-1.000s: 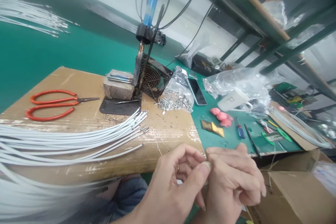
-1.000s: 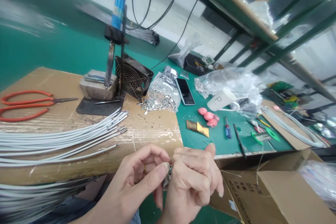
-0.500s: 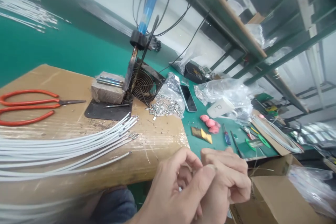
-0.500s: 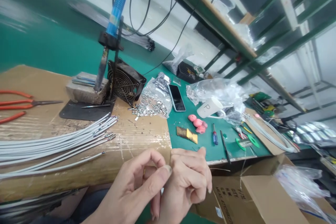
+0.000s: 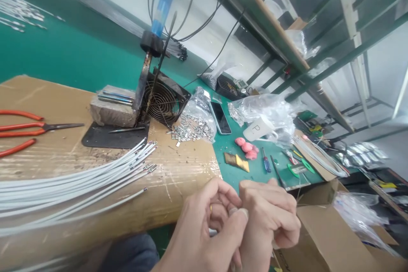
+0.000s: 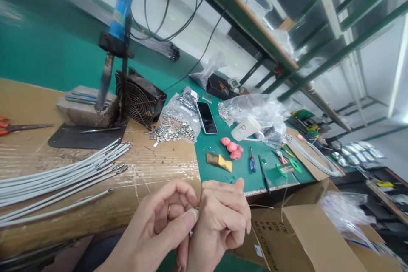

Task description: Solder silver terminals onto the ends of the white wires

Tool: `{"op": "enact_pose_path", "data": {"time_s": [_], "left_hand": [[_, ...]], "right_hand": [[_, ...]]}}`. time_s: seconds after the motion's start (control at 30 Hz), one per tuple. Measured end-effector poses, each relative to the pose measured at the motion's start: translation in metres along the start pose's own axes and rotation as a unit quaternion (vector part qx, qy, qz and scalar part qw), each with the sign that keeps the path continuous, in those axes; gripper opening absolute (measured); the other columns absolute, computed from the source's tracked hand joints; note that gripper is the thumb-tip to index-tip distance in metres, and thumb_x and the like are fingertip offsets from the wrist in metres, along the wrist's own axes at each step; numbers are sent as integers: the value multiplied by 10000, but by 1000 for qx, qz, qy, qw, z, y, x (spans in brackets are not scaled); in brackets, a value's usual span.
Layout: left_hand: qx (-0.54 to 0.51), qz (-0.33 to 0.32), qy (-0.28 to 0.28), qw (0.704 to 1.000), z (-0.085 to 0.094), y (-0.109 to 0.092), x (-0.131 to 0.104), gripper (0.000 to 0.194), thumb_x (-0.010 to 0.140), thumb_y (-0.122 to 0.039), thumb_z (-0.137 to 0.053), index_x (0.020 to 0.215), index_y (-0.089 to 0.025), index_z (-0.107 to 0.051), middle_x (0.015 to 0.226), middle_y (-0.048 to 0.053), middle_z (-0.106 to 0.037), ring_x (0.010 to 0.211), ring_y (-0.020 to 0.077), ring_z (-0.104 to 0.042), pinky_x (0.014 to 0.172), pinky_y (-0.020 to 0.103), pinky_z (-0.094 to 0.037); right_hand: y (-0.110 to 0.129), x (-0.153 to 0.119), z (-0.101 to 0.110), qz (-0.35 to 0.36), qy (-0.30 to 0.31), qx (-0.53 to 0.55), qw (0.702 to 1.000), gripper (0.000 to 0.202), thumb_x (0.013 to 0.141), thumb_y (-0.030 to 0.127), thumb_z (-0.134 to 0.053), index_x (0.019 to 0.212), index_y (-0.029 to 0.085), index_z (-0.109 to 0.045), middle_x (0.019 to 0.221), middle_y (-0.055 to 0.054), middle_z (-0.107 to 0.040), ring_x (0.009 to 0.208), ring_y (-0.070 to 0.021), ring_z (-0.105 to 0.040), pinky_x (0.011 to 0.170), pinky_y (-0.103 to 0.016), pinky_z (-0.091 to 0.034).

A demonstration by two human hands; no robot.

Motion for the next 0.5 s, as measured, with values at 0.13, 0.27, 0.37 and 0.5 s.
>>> {"op": "enact_pose_path", "data": {"time_s": [0.13, 0.27, 0.37, 0.5], "left_hand": [[3, -11, -3, 1000, -1, -3, 3, 136, 933, -322, -630, 938, -212, -550, 584, -68, -537, 485, 110, -520, 512, 226, -402], [25, 7, -7, 1000, -2, -6, 5, 213, 865, -377, -657, 902, -221, -518, 602, -69, -497, 493, 113, -502, 502, 236, -368], [45, 30, -10, 998, -2, -9, 5, 278, 795, -408, -682, 893, -229, -494, 576, -83, -468, 481, 107, -459, 496, 241, -337], [50, 30, -18, 998, -3, -10, 6, 261, 752, -363, -690, 864, -231, -496, 554, -99, -442, 468, 97, -432, 483, 237, -335]], "right_hand": [[-1, 0, 0, -4, -8, 13, 1000, 542, 1058, 96, -479, 538, 69, -629, 485, -66, -504, 365, -59, -306, 421, -262, -146], [-3, 1, 2, 1, -29, 29, 999, 577, 1051, 49, -439, 508, 64, -634, 468, -74, -508, 355, -31, -302, 395, -218, -150], [-5, 2, 2, 8, -39, 34, 999, 569, 1045, 36, -451, 509, 55, -641, 466, -79, -509, 354, -25, -310, 388, -203, -155], [-6, 0, 2, 9, -34, 36, 999, 556, 1046, 44, -481, 514, 52, -640, 469, -73, -507, 348, -28, -303, 392, -220, -140]]}}
Point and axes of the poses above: each hand's wrist, its own x-axis towards the middle knuckle, its own z-axis out of the back of the hand, y = z × x, the point moved 3 cm from there along x, towards the middle knuckle
